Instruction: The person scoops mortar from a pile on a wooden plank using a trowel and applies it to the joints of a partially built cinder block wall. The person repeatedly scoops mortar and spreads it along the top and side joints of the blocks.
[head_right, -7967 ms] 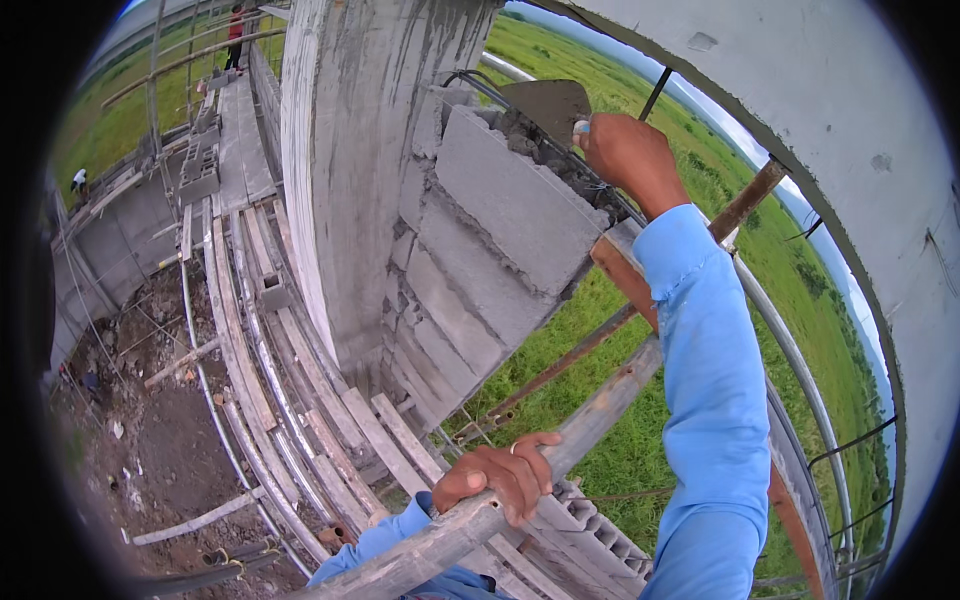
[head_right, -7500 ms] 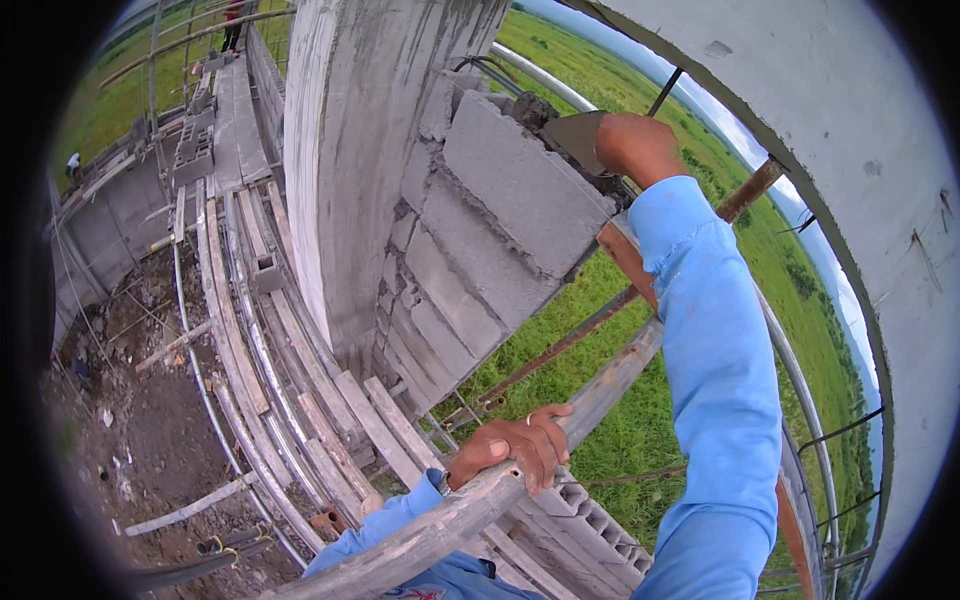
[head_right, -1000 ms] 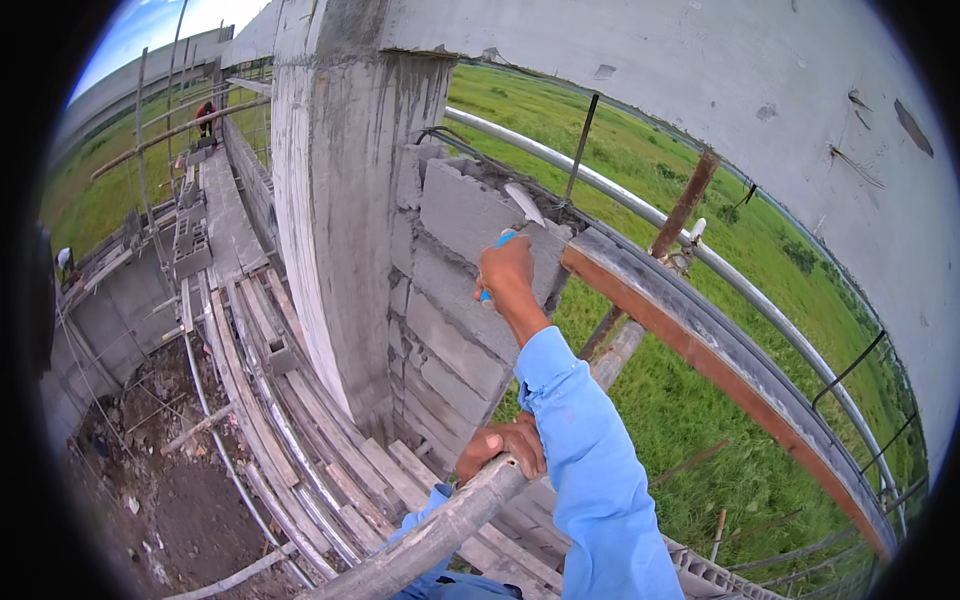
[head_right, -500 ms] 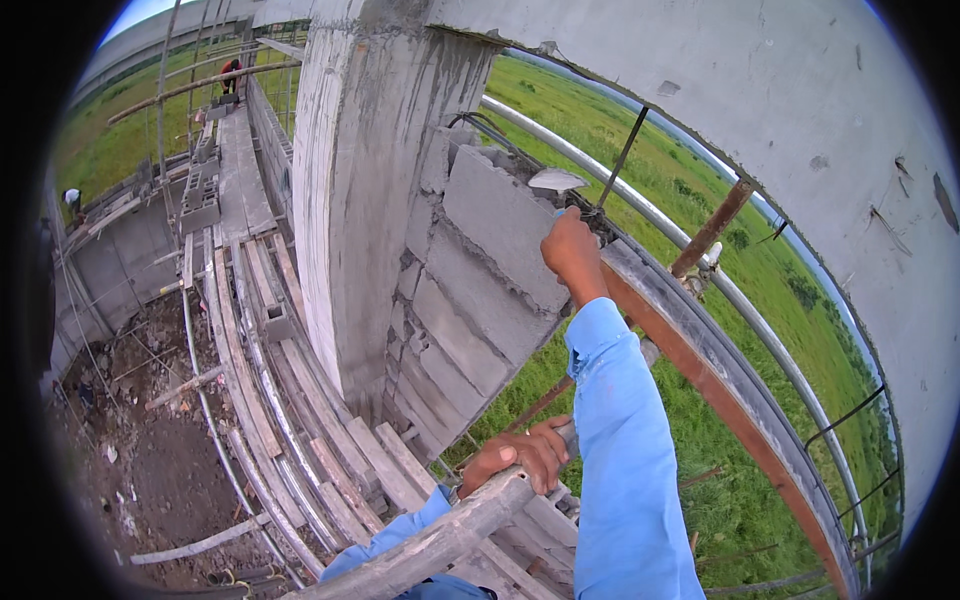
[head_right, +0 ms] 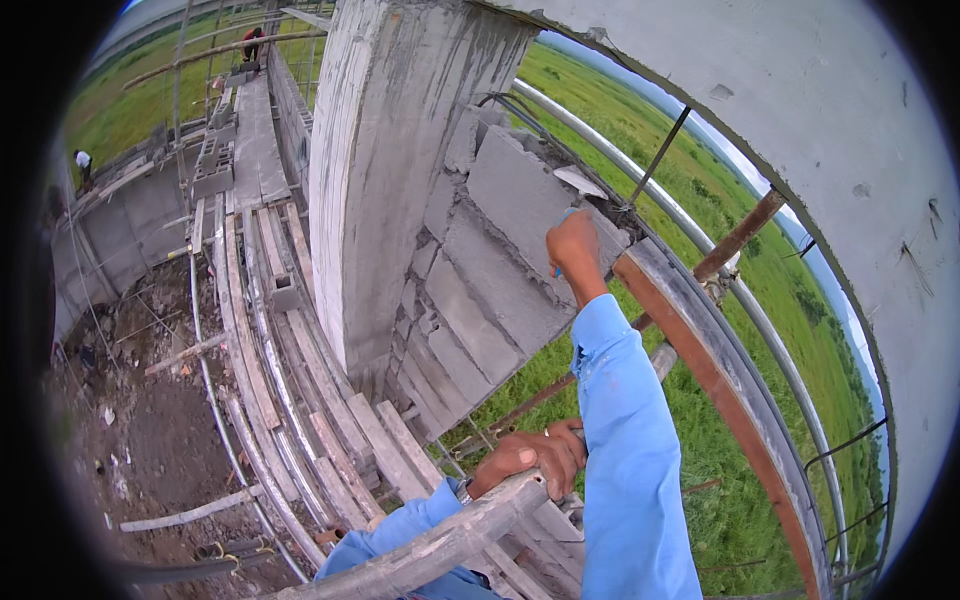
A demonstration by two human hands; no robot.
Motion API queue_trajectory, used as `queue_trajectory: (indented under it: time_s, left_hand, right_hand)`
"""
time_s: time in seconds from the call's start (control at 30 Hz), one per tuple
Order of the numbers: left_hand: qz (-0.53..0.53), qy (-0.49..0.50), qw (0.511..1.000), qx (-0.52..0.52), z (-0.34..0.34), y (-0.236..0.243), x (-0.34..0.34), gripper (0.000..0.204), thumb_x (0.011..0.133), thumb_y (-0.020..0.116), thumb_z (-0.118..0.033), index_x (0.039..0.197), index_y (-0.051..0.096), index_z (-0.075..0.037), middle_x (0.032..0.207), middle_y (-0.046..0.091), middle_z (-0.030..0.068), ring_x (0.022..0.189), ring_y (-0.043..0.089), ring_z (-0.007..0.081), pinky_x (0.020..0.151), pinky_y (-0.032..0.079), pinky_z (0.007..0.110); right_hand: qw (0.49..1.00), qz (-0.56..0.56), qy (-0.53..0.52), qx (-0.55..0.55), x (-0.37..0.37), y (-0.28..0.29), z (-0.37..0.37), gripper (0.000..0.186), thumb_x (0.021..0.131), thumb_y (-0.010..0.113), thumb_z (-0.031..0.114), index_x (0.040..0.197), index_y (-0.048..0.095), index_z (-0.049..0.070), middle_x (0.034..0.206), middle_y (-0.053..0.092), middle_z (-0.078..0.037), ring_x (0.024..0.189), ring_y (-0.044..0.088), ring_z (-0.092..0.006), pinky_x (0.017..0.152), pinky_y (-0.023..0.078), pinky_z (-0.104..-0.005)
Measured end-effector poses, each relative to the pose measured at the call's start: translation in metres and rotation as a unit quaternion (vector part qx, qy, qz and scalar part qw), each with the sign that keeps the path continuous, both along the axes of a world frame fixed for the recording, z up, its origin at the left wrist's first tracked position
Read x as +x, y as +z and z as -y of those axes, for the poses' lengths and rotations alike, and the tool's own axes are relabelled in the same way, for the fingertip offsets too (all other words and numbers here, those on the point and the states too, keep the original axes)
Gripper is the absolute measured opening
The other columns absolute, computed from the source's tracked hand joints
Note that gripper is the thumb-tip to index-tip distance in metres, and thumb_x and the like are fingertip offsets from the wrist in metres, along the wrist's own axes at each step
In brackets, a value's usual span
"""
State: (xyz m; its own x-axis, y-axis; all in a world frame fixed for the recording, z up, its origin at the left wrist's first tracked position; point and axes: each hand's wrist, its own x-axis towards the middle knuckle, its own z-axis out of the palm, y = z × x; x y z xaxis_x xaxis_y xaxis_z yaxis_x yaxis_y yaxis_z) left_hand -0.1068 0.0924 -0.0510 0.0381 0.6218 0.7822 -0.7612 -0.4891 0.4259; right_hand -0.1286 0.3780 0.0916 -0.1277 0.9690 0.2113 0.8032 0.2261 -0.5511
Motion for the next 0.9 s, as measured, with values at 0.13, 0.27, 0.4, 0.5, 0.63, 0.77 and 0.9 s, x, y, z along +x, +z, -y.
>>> queue_trajectory:
  time_s: [0.13, 0.27, 0.4, 0.5, 0.63, 0.77, 0.9]
  left_hand:
    - [-0.022, -0.015, 0.999, -0.032, 0.003, -0.002, -0.004, 0.059, 0.105, 0.037, -0.039, 0.076, 0.073, -0.003, 0.084, 0.072, 0.0151, 0.091, 0.061, 0.0285, 0.110, 0.034, 0.046]
    - [-0.036, -0.002, 0.998, -0.046, 0.003, -0.003, -0.007, 0.060, 0.103, 0.038, -0.040, 0.077, 0.075, 0.000, 0.084, 0.073, 0.0165, 0.085, 0.060, 0.0278, 0.107, 0.035, 0.044]
    - [-0.037, -0.008, 0.999, -0.032, 0.001, -0.004, -0.005, 0.061, 0.103, 0.037, -0.039, 0.076, 0.075, 0.000, 0.084, 0.073, 0.0166, 0.083, 0.060, 0.0279, 0.106, 0.035, 0.043]
    - [-0.036, 0.003, 0.999, -0.034, 0.000, -0.003, -0.005, 0.061, 0.104, 0.036, -0.039, 0.075, 0.074, 0.000, 0.083, 0.073, 0.0157, 0.083, 0.061, 0.0277, 0.108, 0.035, 0.044]
    - [-0.043, 0.000, 0.998, -0.034, 0.000, -0.004, -0.004, 0.061, 0.104, 0.035, -0.038, 0.075, 0.074, -0.001, 0.083, 0.072, 0.0149, 0.088, 0.062, 0.0284, 0.116, 0.031, 0.048]
    - [-0.015, -0.001, 1.000, 0.007, -0.005, -0.007, 0.002, 0.058, 0.106, 0.035, -0.036, 0.076, 0.074, -0.006, 0.083, 0.070, 0.0122, 0.098, 0.059, 0.0296, 0.127, 0.019, 0.054]
    - [0.041, -0.001, 0.998, 0.042, -0.009, -0.009, 0.013, 0.061, 0.109, 0.030, -0.034, 0.082, 0.078, -0.007, 0.085, 0.073, 0.0133, 0.100, 0.059, 0.0320, 0.123, 0.020, 0.057]
  right_hand:
    - [0.997, 0.040, -0.063, 0.023, -0.025, -0.026, -0.034, 0.050, 0.093, 0.062, 0.006, 0.133, 0.043, -0.016, 0.108, 0.073, -0.032, 0.082, 0.078, -0.0436, 0.080, 0.063, -0.0483]
    - [0.995, 0.052, -0.076, 0.044, -0.045, -0.030, -0.049, 0.049, 0.093, 0.062, 0.006, 0.134, 0.045, -0.015, 0.113, 0.073, -0.031, 0.090, 0.078, -0.0431, 0.076, 0.063, -0.0477]
    - [0.999, -0.027, -0.019, -0.022, -0.050, -0.013, -0.048, 0.047, 0.094, 0.061, 0.005, 0.135, 0.047, -0.014, 0.103, 0.075, -0.029, 0.077, 0.078, -0.0388, 0.065, 0.063, -0.0464]
    - [1.000, -0.012, 0.023, 0.006, -0.054, -0.003, -0.038, 0.044, 0.093, 0.060, 0.003, 0.132, 0.049, -0.013, 0.092, 0.075, -0.026, 0.067, 0.077, -0.0351, 0.057, 0.061, -0.0455]
    - [0.998, -0.023, 0.049, -0.013, -0.053, 0.007, -0.019, 0.026, 0.092, 0.058, -0.001, 0.113, 0.060, -0.015, 0.084, 0.073, -0.025, 0.060, 0.074, -0.0322, 0.050, 0.058, -0.0448]
    - [0.993, -0.104, 0.055, -0.033, -0.033, 0.021, -0.005, 0.014, 0.090, 0.058, -0.002, 0.092, 0.063, -0.015, 0.082, 0.071, -0.025, 0.057, 0.072, -0.0326, 0.045, 0.055, -0.0454]
    - [0.986, -0.162, 0.024, -0.038, -0.014, 0.016, -0.010, 0.012, 0.091, 0.057, -0.004, 0.095, 0.063, -0.014, 0.082, 0.070, -0.025, 0.057, 0.071, -0.0342, 0.043, 0.054, -0.0462]
